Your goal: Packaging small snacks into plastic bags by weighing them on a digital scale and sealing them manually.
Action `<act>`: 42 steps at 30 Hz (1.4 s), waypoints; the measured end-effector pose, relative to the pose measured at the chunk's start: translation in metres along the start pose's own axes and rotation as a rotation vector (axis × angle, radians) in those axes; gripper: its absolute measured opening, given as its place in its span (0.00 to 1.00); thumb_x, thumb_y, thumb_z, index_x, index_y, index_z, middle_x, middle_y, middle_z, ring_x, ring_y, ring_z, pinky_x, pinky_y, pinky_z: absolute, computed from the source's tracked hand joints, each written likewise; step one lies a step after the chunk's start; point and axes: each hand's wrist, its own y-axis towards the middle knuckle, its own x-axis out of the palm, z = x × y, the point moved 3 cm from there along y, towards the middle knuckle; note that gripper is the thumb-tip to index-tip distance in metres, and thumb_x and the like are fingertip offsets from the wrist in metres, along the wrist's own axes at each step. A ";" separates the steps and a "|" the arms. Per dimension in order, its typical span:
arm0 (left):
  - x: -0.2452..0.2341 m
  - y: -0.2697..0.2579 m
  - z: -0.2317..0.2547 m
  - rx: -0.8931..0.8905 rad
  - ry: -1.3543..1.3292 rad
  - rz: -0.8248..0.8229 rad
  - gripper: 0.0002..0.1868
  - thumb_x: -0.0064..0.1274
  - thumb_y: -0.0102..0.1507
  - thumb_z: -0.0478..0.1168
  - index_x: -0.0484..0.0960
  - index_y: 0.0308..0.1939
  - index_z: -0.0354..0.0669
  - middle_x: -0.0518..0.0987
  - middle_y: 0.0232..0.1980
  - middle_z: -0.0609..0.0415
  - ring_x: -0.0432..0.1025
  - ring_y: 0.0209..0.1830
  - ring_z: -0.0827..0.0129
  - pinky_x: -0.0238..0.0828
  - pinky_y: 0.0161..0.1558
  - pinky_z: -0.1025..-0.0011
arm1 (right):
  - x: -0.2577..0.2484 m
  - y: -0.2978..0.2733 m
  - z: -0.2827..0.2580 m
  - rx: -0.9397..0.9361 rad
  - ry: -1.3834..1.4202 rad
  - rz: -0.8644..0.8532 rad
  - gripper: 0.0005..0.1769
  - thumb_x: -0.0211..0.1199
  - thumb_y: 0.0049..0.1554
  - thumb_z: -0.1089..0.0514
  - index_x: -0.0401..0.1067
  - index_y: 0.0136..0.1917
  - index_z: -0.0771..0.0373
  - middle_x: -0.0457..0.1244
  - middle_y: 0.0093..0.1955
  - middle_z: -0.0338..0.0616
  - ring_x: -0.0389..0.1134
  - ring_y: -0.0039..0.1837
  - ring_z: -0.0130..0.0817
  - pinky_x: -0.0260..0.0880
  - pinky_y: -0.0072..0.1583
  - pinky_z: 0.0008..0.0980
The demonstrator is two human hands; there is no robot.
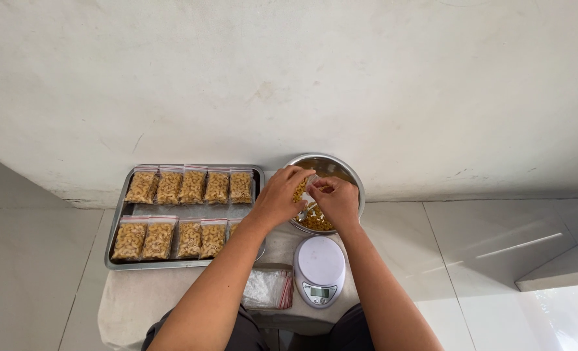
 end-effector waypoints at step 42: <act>-0.028 0.010 -0.044 -0.091 -0.075 0.052 0.30 0.63 0.60 0.57 0.80 0.61 0.47 0.83 0.48 0.46 0.75 0.55 0.51 0.64 0.64 0.51 | 0.019 0.057 0.054 -0.098 -0.936 -0.440 0.09 0.61 0.58 0.62 0.82 0.42 0.54 0.72 0.45 0.39 0.72 0.55 0.39 0.51 0.72 0.52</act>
